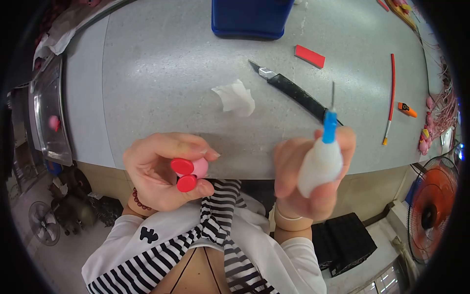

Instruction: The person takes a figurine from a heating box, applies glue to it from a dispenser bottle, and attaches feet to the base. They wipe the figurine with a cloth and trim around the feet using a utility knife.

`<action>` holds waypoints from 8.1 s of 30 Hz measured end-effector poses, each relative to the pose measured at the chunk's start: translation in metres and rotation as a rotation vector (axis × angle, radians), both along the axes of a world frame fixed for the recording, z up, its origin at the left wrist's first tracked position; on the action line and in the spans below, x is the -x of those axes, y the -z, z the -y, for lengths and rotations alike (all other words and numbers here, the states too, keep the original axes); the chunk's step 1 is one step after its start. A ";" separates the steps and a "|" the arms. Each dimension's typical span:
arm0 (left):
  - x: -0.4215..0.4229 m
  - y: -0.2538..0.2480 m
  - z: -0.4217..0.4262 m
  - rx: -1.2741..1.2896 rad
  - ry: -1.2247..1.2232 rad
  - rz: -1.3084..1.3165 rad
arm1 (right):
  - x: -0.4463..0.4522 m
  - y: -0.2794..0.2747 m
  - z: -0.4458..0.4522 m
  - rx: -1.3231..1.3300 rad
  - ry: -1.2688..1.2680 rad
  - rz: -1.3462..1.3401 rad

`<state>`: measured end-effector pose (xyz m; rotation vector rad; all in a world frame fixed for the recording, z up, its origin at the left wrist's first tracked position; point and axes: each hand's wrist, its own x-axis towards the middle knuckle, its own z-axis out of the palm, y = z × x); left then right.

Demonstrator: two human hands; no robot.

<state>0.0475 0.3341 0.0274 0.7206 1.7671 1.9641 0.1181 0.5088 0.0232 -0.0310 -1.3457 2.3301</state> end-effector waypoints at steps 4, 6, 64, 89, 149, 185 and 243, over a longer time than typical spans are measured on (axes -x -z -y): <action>0.000 0.001 -0.002 -0.020 -0.001 0.015 | 0.004 0.011 -0.005 0.344 -0.102 -0.122; 0.003 0.000 -0.004 0.015 0.097 0.027 | 0.007 0.009 -0.001 0.535 -0.051 -0.121; -0.005 0.003 -0.011 -0.292 0.364 0.538 | 0.015 -0.017 0.022 -0.860 0.074 -0.112; -0.004 0.002 -0.013 0.031 0.349 0.189 | 0.001 0.003 0.025 -0.492 -0.088 0.062; -0.017 0.008 -0.028 -0.094 0.003 -0.499 | -0.014 -0.012 0.015 -0.092 -0.418 0.256; -0.007 0.003 -0.008 -0.640 0.261 0.404 | -0.035 0.006 -0.094 -0.691 1.166 0.240; 0.004 0.015 -0.008 -0.759 0.444 0.757 | -0.011 0.004 -0.009 -0.162 0.084 0.011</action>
